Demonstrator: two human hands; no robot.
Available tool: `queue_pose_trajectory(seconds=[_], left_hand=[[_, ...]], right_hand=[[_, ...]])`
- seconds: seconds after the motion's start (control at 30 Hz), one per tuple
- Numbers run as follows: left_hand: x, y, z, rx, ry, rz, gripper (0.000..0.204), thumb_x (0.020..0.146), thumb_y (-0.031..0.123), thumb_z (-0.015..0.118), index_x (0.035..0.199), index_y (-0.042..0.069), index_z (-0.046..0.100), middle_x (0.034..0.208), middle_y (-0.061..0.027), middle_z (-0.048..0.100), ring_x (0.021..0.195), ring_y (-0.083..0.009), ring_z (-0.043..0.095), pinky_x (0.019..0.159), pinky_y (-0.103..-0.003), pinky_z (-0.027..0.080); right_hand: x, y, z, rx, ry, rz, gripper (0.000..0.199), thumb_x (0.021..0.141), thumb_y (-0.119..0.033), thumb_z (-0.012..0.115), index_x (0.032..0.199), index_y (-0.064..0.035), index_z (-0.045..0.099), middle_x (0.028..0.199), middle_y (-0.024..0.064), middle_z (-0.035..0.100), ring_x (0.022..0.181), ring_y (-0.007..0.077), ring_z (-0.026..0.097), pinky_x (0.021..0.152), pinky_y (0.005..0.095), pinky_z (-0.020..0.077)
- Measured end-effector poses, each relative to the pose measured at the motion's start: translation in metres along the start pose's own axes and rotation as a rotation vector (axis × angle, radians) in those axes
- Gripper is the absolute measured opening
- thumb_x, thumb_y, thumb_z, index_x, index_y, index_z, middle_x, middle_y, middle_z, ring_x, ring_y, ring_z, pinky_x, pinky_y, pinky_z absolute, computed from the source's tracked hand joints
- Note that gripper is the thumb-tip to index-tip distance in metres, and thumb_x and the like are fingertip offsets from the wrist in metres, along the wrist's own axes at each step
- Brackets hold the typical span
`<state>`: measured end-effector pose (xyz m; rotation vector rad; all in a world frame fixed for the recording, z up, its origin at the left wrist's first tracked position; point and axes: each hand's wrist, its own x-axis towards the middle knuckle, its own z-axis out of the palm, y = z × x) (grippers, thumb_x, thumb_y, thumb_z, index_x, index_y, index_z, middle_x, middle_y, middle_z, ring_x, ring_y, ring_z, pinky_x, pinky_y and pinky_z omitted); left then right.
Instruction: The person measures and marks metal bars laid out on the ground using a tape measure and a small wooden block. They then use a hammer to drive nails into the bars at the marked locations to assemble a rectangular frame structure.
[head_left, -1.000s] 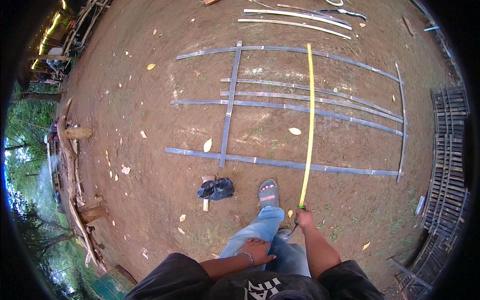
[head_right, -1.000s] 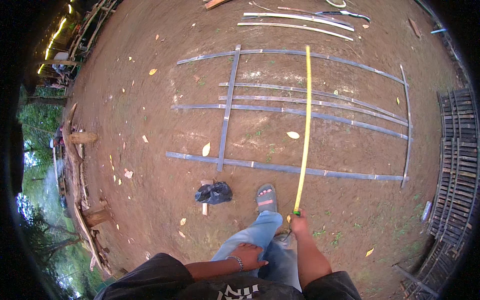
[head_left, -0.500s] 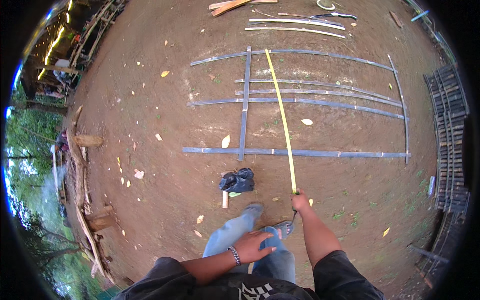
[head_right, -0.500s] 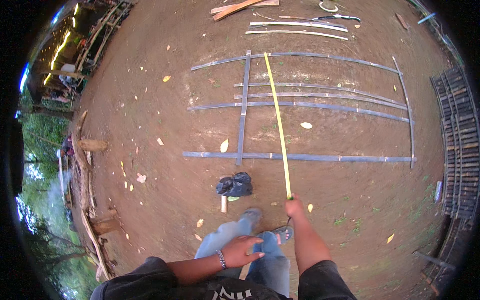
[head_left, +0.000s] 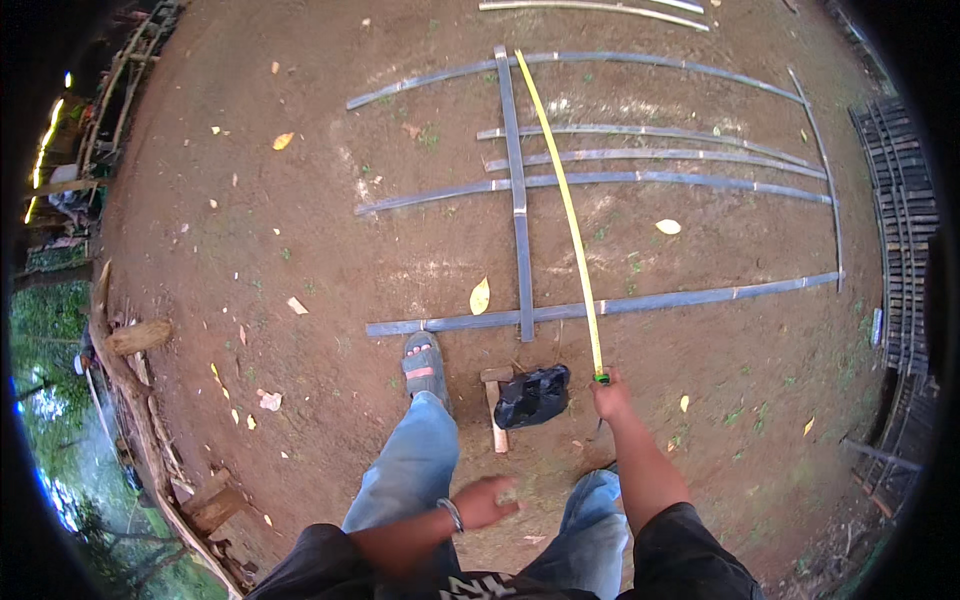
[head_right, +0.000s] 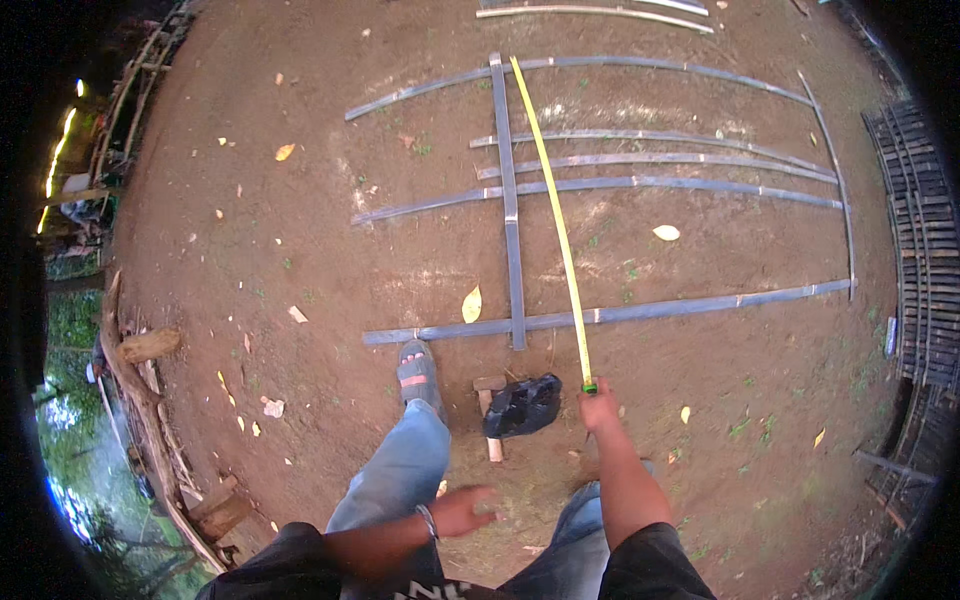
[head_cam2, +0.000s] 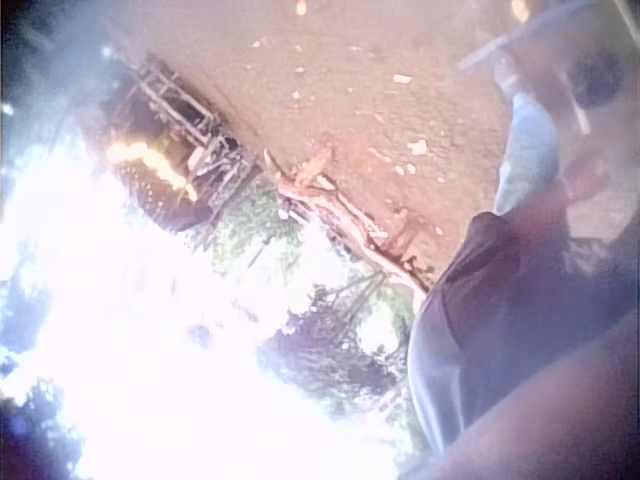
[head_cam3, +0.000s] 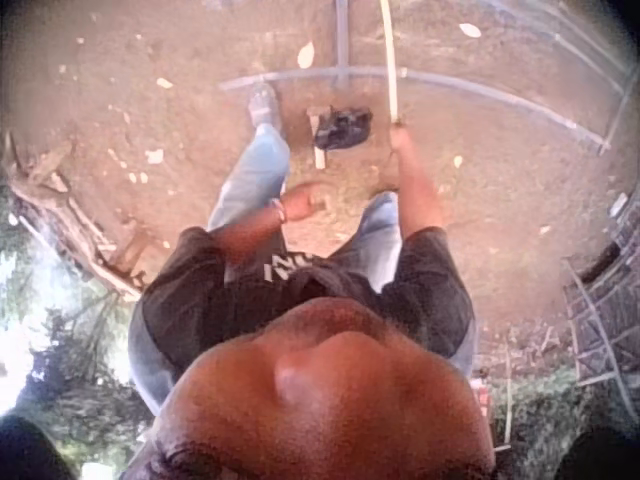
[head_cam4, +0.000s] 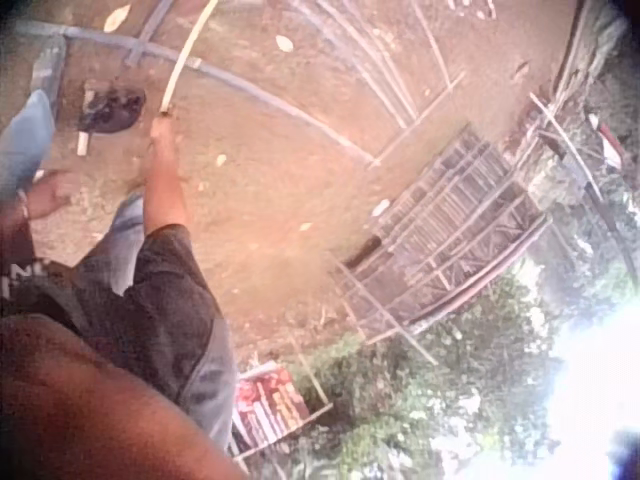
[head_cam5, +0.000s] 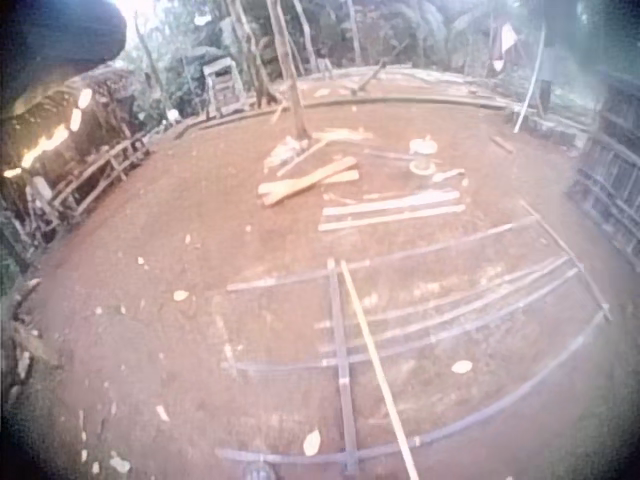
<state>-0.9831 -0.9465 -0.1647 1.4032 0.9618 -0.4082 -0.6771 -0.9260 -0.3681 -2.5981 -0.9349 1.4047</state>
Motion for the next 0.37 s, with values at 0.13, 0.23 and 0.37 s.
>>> queue_pose_trajectory(seconds=[0.13,0.23,0.37], left_hand=[[0.019,-0.110,-0.082,-0.017,0.291,-0.182,0.060,0.087,0.047,0.067,0.125,0.001,0.058,0.122,-0.0225,0.062,0.111,-0.0370,0.061,0.096,-0.042,0.047],[0.040,-0.138,-0.140,0.020,0.357,-0.222,0.058,0.087,0.044,0.068,0.125,0.002,0.058,0.123,-0.0223,0.062,0.113,-0.0360,0.060,0.097,-0.042,0.046],[0.084,-0.182,-0.159,0.020,0.390,-0.236,0.060,0.086,0.045,0.069,0.127,0.002,0.057,0.125,-0.0221,0.061,0.118,-0.0306,0.059,0.102,-0.039,0.044]], right_hand=[[-0.021,-0.030,0.046,0.012,0.000,-0.005,0.052,0.084,-0.023,0.064,0.130,-0.0068,0.047,0.115,0.0284,0.056,0.109,0.0448,0.057,0.094,0.0481,0.0461],[-0.035,-0.047,0.055,0.083,-0.036,0.053,0.052,0.084,-0.025,0.064,0.130,-0.0070,0.048,0.123,0.0297,0.051,0.111,0.0455,0.054,0.096,0.0492,0.0451],[-0.017,-0.008,0.097,0.136,-0.023,0.031,0.060,0.082,-0.028,0.068,0.135,-0.0105,0.045,0.135,0.0262,0.047,0.119,0.0413,0.054,0.100,0.0477,0.0427]])
